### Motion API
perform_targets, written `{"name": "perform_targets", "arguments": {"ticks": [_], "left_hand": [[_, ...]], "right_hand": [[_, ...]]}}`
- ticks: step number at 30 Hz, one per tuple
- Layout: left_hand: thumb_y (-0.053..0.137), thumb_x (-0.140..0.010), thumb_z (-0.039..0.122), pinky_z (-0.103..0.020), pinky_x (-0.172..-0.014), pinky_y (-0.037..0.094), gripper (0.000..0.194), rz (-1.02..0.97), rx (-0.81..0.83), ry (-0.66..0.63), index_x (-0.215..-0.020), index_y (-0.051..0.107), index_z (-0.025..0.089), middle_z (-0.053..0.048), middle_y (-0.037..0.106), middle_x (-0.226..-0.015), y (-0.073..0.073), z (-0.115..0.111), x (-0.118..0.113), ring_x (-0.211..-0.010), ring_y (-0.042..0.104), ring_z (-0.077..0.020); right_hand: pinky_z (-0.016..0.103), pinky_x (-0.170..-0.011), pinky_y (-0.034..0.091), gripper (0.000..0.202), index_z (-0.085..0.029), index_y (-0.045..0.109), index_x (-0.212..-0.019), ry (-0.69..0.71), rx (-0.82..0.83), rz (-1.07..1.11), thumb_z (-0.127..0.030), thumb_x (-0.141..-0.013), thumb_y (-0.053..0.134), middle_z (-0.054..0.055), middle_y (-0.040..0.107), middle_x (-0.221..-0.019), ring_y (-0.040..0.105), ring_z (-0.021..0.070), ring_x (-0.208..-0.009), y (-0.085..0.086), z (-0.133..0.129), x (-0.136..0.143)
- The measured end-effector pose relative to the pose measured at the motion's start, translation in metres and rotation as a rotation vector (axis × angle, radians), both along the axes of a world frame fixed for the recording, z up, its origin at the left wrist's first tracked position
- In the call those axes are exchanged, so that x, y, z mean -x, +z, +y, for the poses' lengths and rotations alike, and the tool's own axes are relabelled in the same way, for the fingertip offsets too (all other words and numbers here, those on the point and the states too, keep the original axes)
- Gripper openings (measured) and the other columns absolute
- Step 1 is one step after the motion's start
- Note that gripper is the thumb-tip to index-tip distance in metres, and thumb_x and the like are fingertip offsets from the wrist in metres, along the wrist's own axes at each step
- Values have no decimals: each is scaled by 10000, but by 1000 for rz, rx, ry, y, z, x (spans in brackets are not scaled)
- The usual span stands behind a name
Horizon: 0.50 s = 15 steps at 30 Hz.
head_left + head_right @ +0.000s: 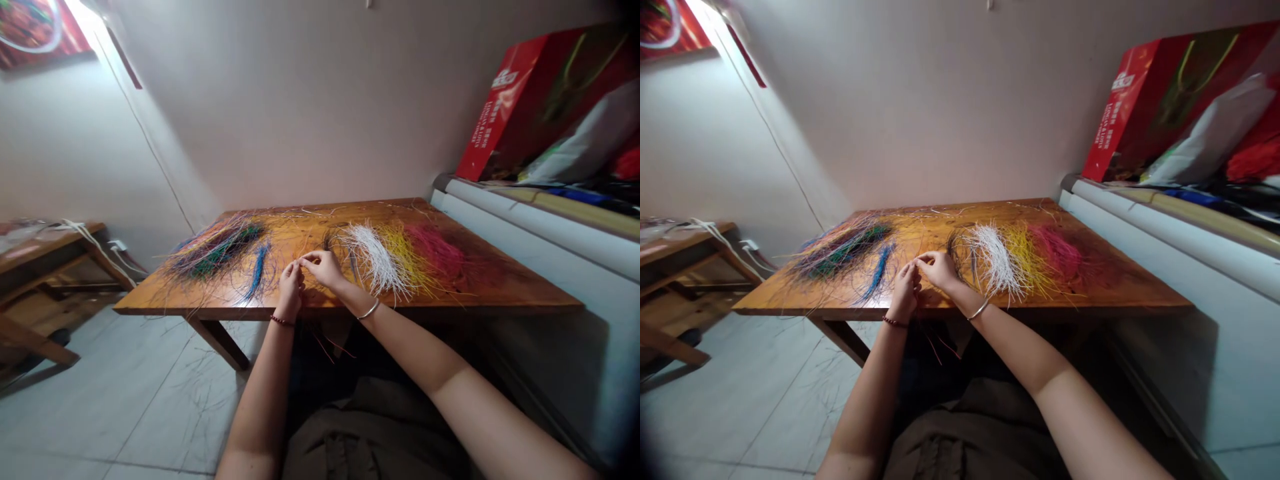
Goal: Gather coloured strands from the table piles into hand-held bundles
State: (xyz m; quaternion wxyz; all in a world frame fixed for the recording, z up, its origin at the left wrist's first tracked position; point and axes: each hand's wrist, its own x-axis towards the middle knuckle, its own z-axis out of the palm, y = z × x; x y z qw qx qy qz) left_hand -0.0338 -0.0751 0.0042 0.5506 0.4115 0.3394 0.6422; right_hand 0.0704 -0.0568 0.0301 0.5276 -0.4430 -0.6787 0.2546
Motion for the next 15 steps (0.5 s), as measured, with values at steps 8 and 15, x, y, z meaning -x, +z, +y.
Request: {"name": "perform_targets", "arguments": {"ticks": [8, 15], "left_hand": [[628, -701, 403, -140, -332, 126, 276, 34, 23, 36, -756, 517, 157, 93, 232, -501, -1, 3, -1, -375, 193, -29], [615, -712, 397, -140, -321, 122, 262, 36, 18, 39, -759, 521, 158, 96, 211, -497, 1, 4, -3, -371, 173, -34]], "right_hand": [[218, -550, 445, 167, -178, 596, -848, -260, -427, 122, -341, -836, 556, 29, 617, -791, 566, 100, -619, 89, -91, -79], [231, -529, 426, 184, -132, 588, -898, -632, -169, -110, -301, -862, 527, 133, 636, -864, 537, 75, -533, 145, -113, -251]]}}
